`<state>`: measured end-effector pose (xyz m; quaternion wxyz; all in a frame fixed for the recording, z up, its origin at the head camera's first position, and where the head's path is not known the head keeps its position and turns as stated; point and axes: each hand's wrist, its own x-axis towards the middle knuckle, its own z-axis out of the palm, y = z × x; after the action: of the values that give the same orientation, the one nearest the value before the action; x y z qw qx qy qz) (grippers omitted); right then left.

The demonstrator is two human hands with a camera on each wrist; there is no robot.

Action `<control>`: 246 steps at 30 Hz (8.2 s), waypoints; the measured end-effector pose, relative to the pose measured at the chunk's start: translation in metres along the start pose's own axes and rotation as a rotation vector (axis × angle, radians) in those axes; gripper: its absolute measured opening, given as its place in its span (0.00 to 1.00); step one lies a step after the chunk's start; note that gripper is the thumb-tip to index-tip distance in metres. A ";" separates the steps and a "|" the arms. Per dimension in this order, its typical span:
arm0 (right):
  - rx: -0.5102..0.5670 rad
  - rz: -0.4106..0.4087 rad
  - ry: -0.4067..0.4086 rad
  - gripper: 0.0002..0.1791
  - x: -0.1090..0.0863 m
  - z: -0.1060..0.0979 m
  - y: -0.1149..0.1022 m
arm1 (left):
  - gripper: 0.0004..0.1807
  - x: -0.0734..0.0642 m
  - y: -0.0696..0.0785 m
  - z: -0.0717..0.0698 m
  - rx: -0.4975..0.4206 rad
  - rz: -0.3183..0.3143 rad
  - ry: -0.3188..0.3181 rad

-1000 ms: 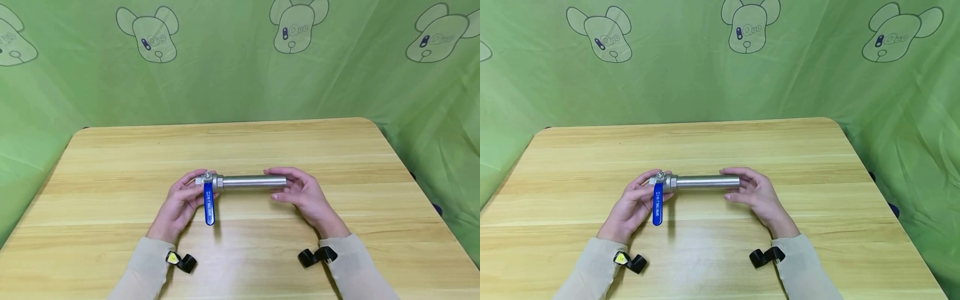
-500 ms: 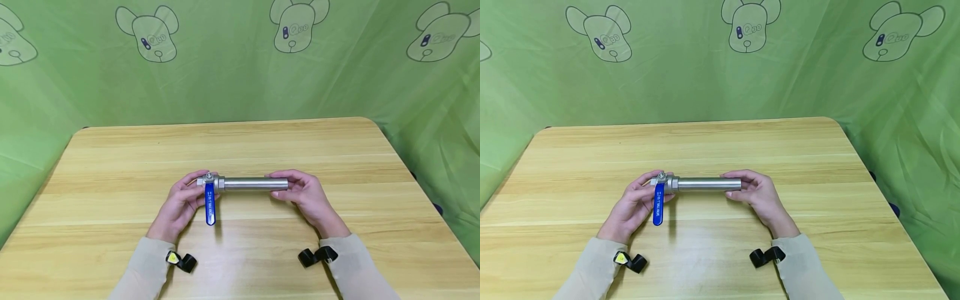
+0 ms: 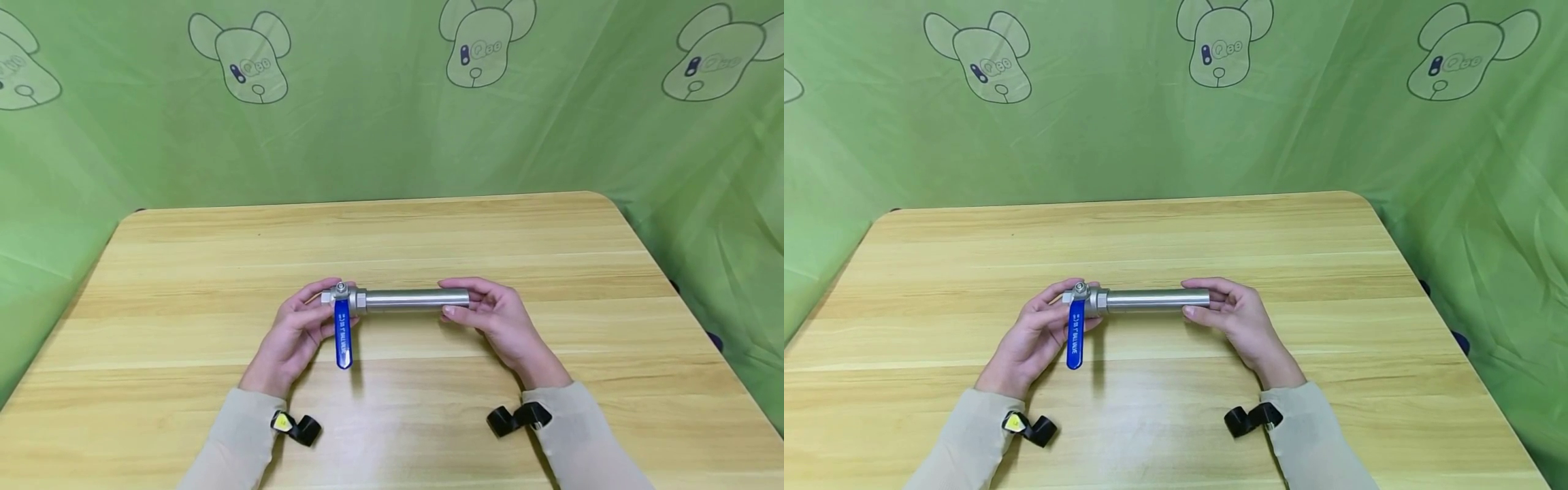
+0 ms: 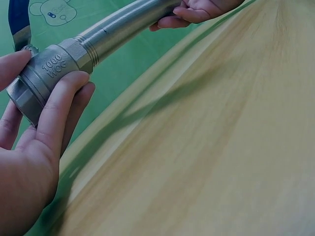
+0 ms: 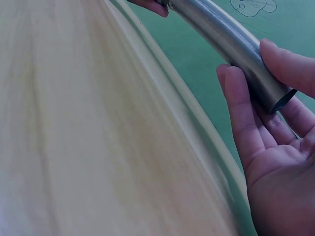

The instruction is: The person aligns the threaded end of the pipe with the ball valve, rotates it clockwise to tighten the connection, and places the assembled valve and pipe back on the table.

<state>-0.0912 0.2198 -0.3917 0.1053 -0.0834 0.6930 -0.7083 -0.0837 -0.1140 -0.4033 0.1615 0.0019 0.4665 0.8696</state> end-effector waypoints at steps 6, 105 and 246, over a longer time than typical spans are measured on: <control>0.015 0.005 -0.011 0.23 0.000 0.000 0.000 | 0.21 0.000 0.000 0.000 -0.002 -0.002 -0.001; 0.160 0.021 0.071 0.18 0.003 -0.002 0.002 | 0.27 -0.002 0.008 0.005 0.255 -0.043 0.068; -0.656 -0.005 0.287 0.21 0.014 0.002 0.009 | 0.23 0.012 0.003 0.011 0.753 0.110 0.144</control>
<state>-0.1035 0.2139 -0.4012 -0.0270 -0.0141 0.8911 -0.4527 -0.0940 -0.1034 -0.3962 0.0692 0.0249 0.7625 0.6428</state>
